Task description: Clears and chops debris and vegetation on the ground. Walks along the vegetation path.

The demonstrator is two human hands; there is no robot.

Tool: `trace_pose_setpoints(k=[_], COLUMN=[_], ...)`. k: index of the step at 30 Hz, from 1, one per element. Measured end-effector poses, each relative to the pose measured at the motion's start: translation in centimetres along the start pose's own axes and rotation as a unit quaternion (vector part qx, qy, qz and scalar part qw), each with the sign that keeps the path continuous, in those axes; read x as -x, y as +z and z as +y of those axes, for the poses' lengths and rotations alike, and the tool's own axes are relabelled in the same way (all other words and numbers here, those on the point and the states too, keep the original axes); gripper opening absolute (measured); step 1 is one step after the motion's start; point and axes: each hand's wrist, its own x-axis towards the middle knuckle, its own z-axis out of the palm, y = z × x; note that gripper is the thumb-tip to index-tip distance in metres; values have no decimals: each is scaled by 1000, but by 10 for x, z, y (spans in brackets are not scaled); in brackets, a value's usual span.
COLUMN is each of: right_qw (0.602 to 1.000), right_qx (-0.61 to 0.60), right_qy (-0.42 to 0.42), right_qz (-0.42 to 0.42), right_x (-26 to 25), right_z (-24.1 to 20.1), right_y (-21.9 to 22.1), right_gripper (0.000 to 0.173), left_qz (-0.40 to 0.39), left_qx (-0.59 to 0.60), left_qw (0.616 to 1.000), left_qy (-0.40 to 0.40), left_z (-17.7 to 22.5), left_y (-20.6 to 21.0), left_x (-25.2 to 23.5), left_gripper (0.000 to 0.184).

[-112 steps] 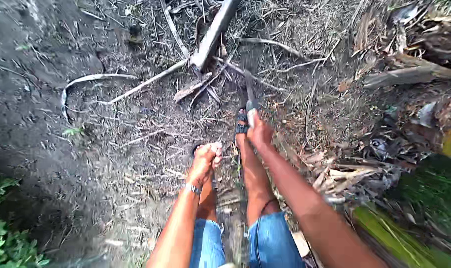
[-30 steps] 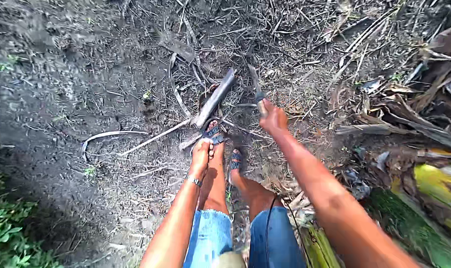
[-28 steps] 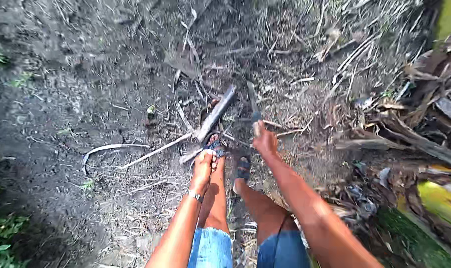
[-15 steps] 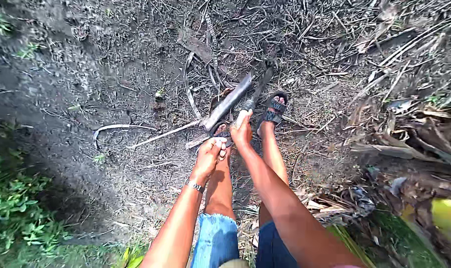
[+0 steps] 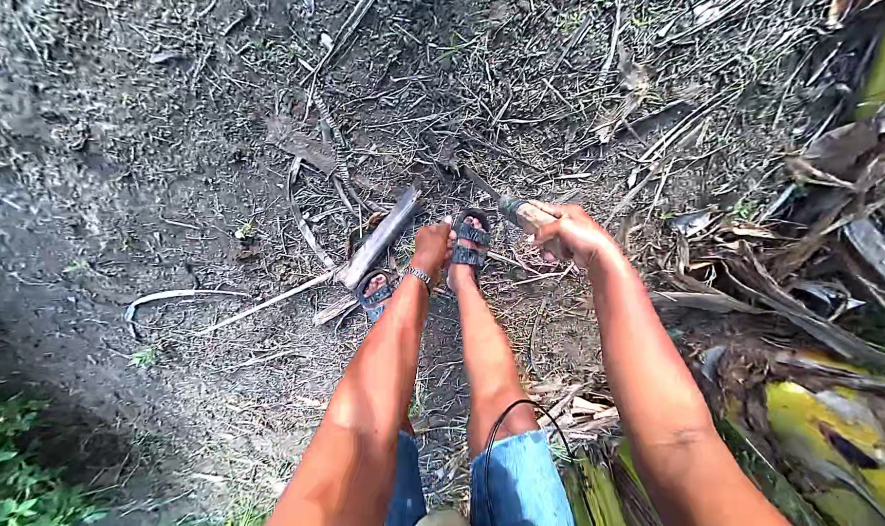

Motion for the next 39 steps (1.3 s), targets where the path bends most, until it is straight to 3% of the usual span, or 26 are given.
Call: trace_pose_setpoints(k=[7, 15, 21, 25, 28, 31, 35, 39], right_qw=[1000, 999, 995, 990, 985, 992, 980, 954], right_qx=[-17, -2, 69, -24, -51, 80, 193, 288], right_qy=[-6, -18, -60, -88, -82, -30, 7, -52], right_qz=[-20, -29, 35, 110, 146, 91, 44, 61], right_x=[-3, -3, 46, 89, 53, 18, 38, 90], right_z=[9, 10, 56, 69, 67, 52, 12, -29], right_y=[-9, -6, 25, 53, 98, 127, 78, -12], right_gripper=[78, 83, 88, 89, 89, 93, 85, 72], left_qz=[48, 57, 48, 69, 93, 105, 96, 72], left_qx=[-3, 7, 20, 64, 122, 151, 154, 182], left_qw=[998, 998, 999, 996, 988, 983, 983, 980], left_qy=[-34, -37, -11, -4, -14, -14, 2, 33], left_z=[20, 26, 20, 16, 14, 28, 60, 98], left_y=[30, 35, 15, -2, -1, 11, 28, 35], left_x=[-32, -26, 15, 50, 70, 90, 105, 102], left_gripper=[49, 47, 49, 44, 47, 48, 49, 43])
